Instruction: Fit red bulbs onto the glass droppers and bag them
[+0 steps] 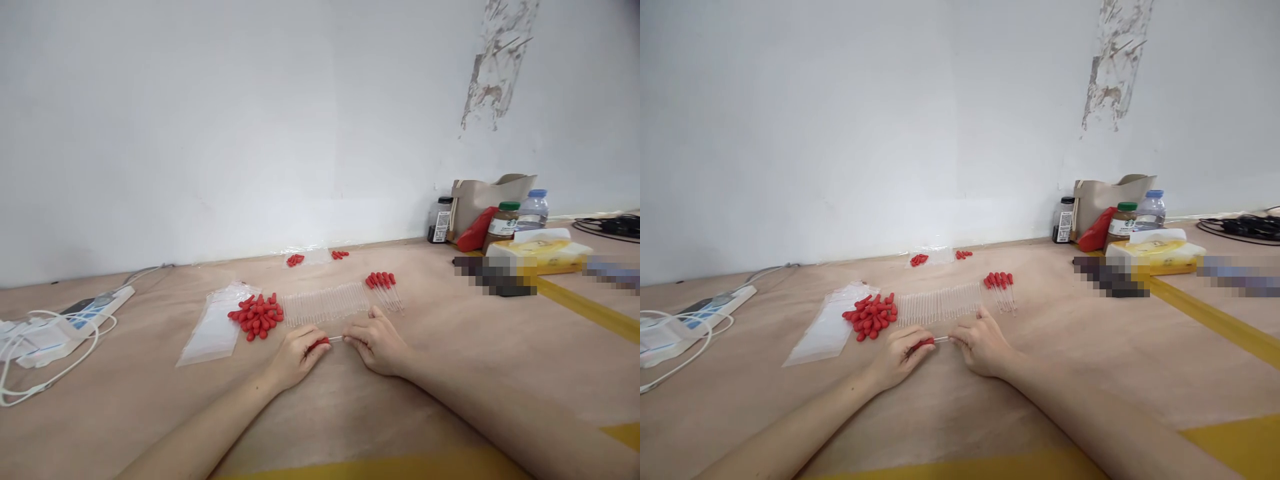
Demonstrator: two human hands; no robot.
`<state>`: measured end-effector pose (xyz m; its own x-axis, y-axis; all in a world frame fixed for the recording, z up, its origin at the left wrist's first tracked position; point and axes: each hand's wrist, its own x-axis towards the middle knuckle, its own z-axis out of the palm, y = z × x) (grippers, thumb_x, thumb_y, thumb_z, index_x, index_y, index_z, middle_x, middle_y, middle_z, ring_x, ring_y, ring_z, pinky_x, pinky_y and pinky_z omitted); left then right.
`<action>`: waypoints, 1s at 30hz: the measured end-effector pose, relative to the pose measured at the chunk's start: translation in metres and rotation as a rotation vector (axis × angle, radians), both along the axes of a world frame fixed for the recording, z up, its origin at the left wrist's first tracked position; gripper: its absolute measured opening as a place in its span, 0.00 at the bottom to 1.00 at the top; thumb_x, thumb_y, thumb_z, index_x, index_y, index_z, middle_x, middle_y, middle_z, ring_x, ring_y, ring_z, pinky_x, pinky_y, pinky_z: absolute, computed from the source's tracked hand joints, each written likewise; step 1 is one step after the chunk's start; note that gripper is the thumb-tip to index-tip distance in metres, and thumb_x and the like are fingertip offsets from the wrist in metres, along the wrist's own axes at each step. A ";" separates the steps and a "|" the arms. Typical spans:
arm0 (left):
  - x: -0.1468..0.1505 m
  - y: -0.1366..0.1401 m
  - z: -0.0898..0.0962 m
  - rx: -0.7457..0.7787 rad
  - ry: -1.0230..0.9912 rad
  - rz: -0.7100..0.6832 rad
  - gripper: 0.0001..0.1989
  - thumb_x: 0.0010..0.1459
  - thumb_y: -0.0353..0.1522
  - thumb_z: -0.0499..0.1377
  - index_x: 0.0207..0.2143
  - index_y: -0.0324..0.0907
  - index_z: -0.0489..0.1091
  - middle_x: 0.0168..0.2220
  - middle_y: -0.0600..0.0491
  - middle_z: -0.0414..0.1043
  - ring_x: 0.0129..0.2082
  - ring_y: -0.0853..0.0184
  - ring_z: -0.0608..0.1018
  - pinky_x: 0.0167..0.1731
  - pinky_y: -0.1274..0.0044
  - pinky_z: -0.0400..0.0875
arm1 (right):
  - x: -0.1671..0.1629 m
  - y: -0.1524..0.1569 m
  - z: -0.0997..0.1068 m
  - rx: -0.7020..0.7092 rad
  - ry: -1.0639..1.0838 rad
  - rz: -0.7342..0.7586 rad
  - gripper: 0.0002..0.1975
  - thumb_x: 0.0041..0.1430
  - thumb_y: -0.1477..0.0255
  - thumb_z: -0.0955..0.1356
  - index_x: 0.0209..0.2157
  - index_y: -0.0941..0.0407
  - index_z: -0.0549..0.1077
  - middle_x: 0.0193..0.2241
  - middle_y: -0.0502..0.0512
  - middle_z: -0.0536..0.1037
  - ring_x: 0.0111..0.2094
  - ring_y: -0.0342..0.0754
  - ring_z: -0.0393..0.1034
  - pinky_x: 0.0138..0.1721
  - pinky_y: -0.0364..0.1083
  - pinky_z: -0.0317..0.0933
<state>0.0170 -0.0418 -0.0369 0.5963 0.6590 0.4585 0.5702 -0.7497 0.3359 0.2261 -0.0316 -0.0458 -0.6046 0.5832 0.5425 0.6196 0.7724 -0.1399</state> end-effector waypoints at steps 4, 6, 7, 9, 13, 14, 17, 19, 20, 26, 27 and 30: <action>-0.001 0.001 -0.001 -0.002 0.012 -0.026 0.11 0.60 0.33 0.48 0.31 0.39 0.66 0.27 0.52 0.66 0.27 0.70 0.68 0.28 0.79 0.62 | -0.006 -0.003 -0.002 -0.021 0.013 -0.001 0.11 0.56 0.77 0.58 0.29 0.56 0.70 0.24 0.50 0.75 0.25 0.41 0.62 0.33 0.45 0.42; 0.000 0.001 -0.002 0.003 0.007 -0.033 0.10 0.60 0.32 0.48 0.30 0.39 0.66 0.27 0.52 0.66 0.27 0.70 0.68 0.28 0.79 0.62 | -0.007 -0.003 -0.003 -0.029 0.018 -0.004 0.11 0.56 0.77 0.58 0.29 0.56 0.70 0.24 0.50 0.75 0.25 0.41 0.62 0.34 0.45 0.42; 0.000 0.001 -0.002 0.010 0.002 -0.032 0.10 0.60 0.32 0.48 0.30 0.39 0.66 0.27 0.52 0.66 0.27 0.70 0.68 0.28 0.79 0.62 | -0.008 -0.002 -0.004 -0.030 0.022 -0.004 0.10 0.56 0.77 0.58 0.29 0.56 0.70 0.24 0.50 0.75 0.25 0.41 0.61 0.34 0.45 0.42; 0.001 0.002 -0.001 0.030 -0.013 -0.025 0.10 0.59 0.32 0.49 0.30 0.38 0.66 0.27 0.52 0.65 0.27 0.70 0.68 0.28 0.79 0.62 | -0.008 -0.001 -0.003 -0.025 0.023 0.001 0.10 0.57 0.76 0.58 0.32 0.56 0.70 0.25 0.50 0.74 0.25 0.41 0.61 0.34 0.45 0.43; -0.001 0.003 0.002 0.019 -0.052 0.001 0.09 0.58 0.33 0.51 0.31 0.39 0.68 0.27 0.52 0.67 0.27 0.70 0.69 0.28 0.79 0.63 | -0.006 -0.002 0.004 0.025 -0.050 -0.010 0.10 0.58 0.73 0.58 0.32 0.55 0.71 0.29 0.52 0.73 0.31 0.43 0.62 0.34 0.44 0.44; -0.002 0.004 0.002 0.005 -0.061 0.019 0.08 0.58 0.34 0.52 0.32 0.40 0.68 0.28 0.53 0.67 0.27 0.70 0.69 0.28 0.80 0.63 | -0.005 -0.002 0.007 0.049 -0.083 -0.021 0.10 0.58 0.72 0.59 0.31 0.55 0.71 0.30 0.53 0.73 0.32 0.44 0.62 0.34 0.45 0.45; -0.006 0.005 0.001 -0.042 -0.089 0.136 0.13 0.54 0.36 0.56 0.42 0.42 0.66 0.30 0.54 0.67 0.24 0.72 0.68 0.26 0.80 0.64 | 0.006 0.001 0.014 0.084 -0.121 -0.119 0.10 0.56 0.72 0.60 0.28 0.56 0.72 0.29 0.54 0.73 0.34 0.46 0.62 0.35 0.46 0.47; -0.008 0.006 -0.001 -0.079 -0.089 0.205 0.17 0.53 0.35 0.56 0.46 0.42 0.62 0.29 0.55 0.65 0.22 0.72 0.67 0.25 0.80 0.63 | 0.019 0.012 0.019 0.023 -0.032 -0.263 0.11 0.56 0.72 0.59 0.28 0.56 0.72 0.29 0.55 0.73 0.33 0.46 0.63 0.35 0.45 0.49; -0.009 0.006 -0.002 -0.095 -0.075 0.216 0.17 0.53 0.34 0.56 0.46 0.42 0.62 0.28 0.56 0.65 0.22 0.72 0.67 0.26 0.80 0.63 | 0.026 0.020 0.021 -0.035 0.044 -0.352 0.12 0.56 0.72 0.59 0.28 0.56 0.73 0.29 0.55 0.73 0.33 0.46 0.64 0.34 0.44 0.50; -0.007 0.008 -0.006 -0.133 0.014 0.156 0.07 0.56 0.33 0.52 0.36 0.42 0.67 0.27 0.55 0.64 0.24 0.71 0.67 0.26 0.79 0.61 | 0.050 0.074 0.027 -0.344 0.284 -0.763 0.10 0.52 0.68 0.61 0.31 0.55 0.72 0.29 0.54 0.75 0.30 0.46 0.67 0.27 0.42 0.51; -0.007 0.008 -0.005 -0.138 0.019 0.152 0.07 0.56 0.33 0.52 0.35 0.42 0.67 0.28 0.55 0.64 0.25 0.71 0.67 0.26 0.79 0.61 | 0.047 0.079 0.025 -0.339 0.282 -0.797 0.10 0.52 0.68 0.61 0.32 0.55 0.71 0.29 0.54 0.75 0.30 0.46 0.67 0.27 0.42 0.51; -0.007 0.008 -0.005 -0.147 0.026 0.147 0.07 0.56 0.33 0.52 0.35 0.42 0.68 0.28 0.55 0.64 0.26 0.71 0.68 0.27 0.79 0.62 | 0.034 0.084 0.018 -0.304 0.239 -0.854 0.10 0.52 0.67 0.60 0.32 0.55 0.69 0.29 0.55 0.75 0.31 0.48 0.67 0.29 0.44 0.51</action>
<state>0.0096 -0.0341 -0.0419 0.4989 0.7985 0.3369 0.6798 -0.6017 0.4193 0.2606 0.0524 -0.0282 0.2016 0.9153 0.3487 0.8889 -0.0215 -0.4576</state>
